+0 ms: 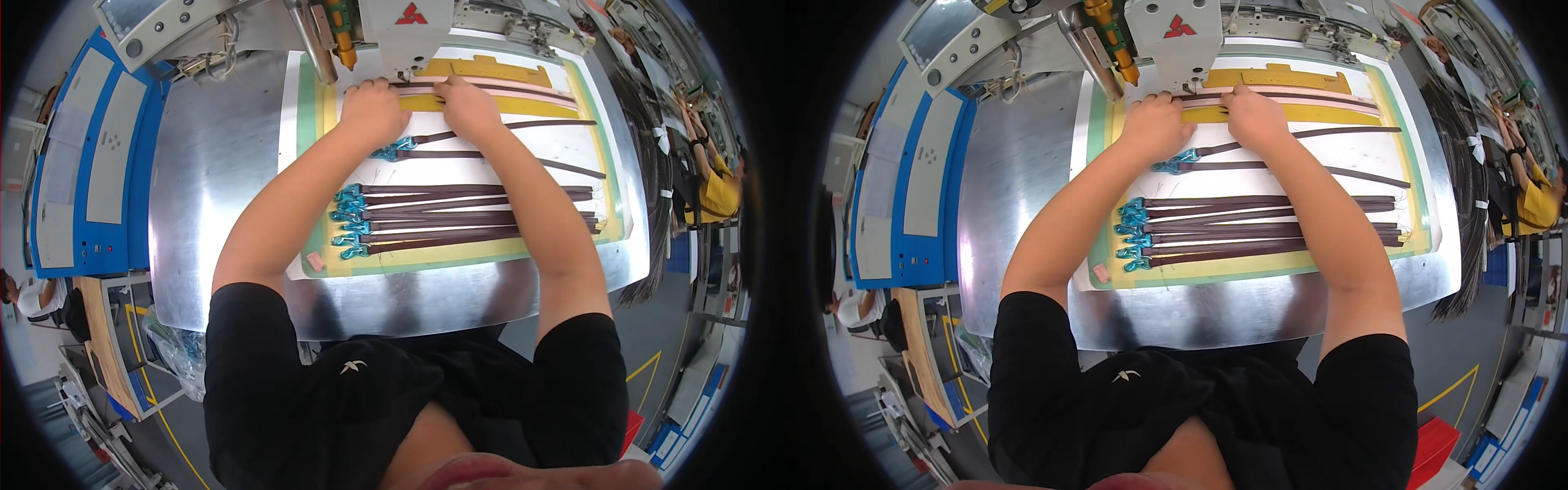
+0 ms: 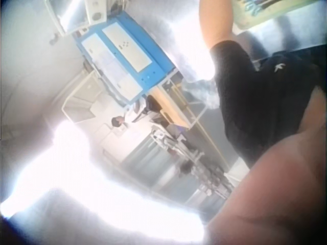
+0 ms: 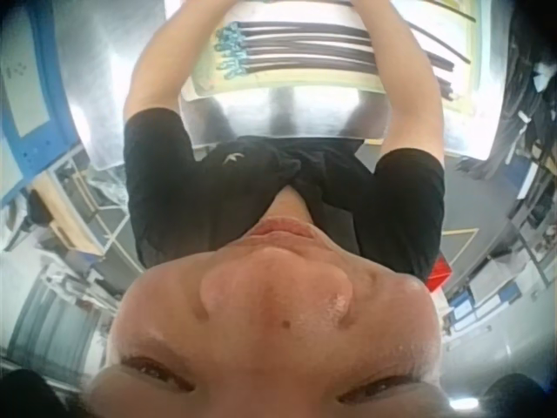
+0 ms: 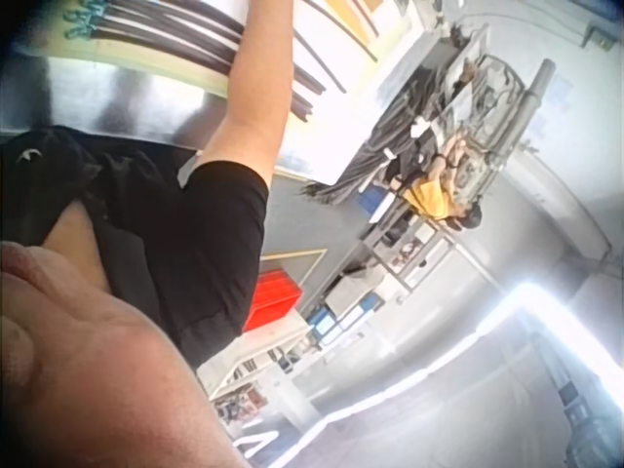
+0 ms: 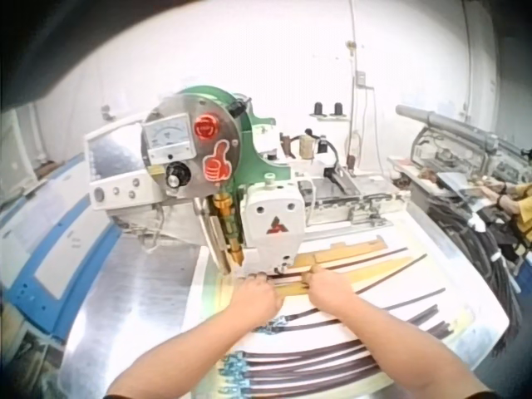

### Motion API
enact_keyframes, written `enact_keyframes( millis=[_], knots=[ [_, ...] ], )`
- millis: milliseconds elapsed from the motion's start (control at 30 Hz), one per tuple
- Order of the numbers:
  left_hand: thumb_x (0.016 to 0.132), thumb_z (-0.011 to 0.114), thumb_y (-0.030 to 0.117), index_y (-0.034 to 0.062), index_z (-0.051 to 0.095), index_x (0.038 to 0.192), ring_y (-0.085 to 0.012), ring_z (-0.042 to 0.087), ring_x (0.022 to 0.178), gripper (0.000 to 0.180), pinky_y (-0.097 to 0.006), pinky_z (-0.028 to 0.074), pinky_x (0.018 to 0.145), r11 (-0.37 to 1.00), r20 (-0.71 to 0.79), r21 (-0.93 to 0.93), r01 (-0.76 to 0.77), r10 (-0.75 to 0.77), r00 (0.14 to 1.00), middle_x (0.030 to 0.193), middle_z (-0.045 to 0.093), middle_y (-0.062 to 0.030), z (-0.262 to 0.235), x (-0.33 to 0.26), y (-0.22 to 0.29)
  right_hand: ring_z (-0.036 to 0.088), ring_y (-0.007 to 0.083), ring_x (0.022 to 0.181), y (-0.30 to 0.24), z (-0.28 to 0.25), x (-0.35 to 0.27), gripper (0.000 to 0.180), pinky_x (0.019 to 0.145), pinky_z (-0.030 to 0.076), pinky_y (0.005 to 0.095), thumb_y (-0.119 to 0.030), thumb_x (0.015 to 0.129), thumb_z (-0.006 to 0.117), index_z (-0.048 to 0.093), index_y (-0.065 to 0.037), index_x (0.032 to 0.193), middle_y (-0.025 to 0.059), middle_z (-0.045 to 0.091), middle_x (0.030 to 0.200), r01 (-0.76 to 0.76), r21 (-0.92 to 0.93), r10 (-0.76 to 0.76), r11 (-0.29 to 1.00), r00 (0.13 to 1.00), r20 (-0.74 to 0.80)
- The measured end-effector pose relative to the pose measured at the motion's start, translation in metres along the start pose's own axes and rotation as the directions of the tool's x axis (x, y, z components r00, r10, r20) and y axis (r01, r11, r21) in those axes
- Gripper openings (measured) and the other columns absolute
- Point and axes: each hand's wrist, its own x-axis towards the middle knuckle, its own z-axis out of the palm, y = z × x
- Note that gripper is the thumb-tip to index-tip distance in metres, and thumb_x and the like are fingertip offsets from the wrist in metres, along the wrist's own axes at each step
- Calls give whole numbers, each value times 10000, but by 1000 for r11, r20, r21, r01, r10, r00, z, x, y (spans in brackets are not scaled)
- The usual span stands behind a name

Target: The person aligns multiple dark brown cables on a marked work surface, secures them with blue clips, and uses a machine to process the ends. The person repeatedly picks up, aligns, and clips the cables, then feeds them into the machine for processing.

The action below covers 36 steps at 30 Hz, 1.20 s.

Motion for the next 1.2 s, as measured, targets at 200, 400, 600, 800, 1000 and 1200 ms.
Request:
enact_keyframes(
  millis=[200, 400, 600, 800, 1000, 1200],
  knots=[
    [948, 696, 541, 54, 726, 1271, -353, 645, 1223, 585, -499, 494, 1024, 997, -22, 19, 70, -70, 997, 1296, 674, -168, -9, 1, 25, 720, 335, 1097, 1, 2, -1, 383, 909, 592, 458, -49, 933, 563, 742, -113, 1265, 131, 690, 1253, 26, 19, -26, 999, 1000, 7],
    [938, 692, 589, 31, 706, 1310, -354, 661, 1210, 671, -500, 494, 1034, 994, 81, -1, 111, -111, 991, 1304, 670, -179, -9, 9, 36, 732, 354, 1075, 6, -2, -3, 385, 903, 602, 460, -66, 938, 566, 736, -115, 1280, 175, 684, 1256, 27, -16, -27, 1000, 999, 18],
    [941, 673, 633, 23, 709, 1280, -349, 664, 1207, 698, -495, 503, 1027, 989, 56, 32, 143, -144, 988, 1322, 661, -182, -6, 5, 34, 716, 368, 1113, 47, -12, -14, 423, 960, 576, 476, -53, 938, 537, 743, -157, 1292, 155, 702, 1284, -57, -54, 59, 997, 998, 21],
    [937, 657, 671, 27, 695, 1294, -354, 667, 1208, 737, -502, 507, 1027, 990, 11, -24, 138, -138, 990, 1321, 656, -187, 0, 0, 36, 701, 359, 1177, 119, -23, -28, 433, 999, 570, 478, -78, 981, 518, 722, -188, 1347, 138, 696, 1321, -124, -173, 131, 977, 991, 32],
    [957, 588, 739, 137, 599, 1489, -389, 617, 1306, 804, -515, 468, 1088, 982, 30, 42, 185, -187, 982, 1435, 603, -212, -1, -1, 47, 682, 349, 1209, 130, -25, -30, 438, 1002, 563, 483, -95, 973, 534, 707, -182, 1366, 121, 683, 1352, -134, -133, 141, 982, 989, 46],
    [965, 568, 747, 197, 560, 1543, -414, 591, 1341, 798, -533, 450, 1106, 967, 145, 84, 239, -249, 958, 1461, 593, -212, -14, 10, 58, 687, 350, 1200, 122, -30, -32, 435, 1003, 564, 480, -108, 973, 536, 702, -173, 1370, 120, 675, 1361, -117, -100, 123, 988, 991, 61]
  ],
)
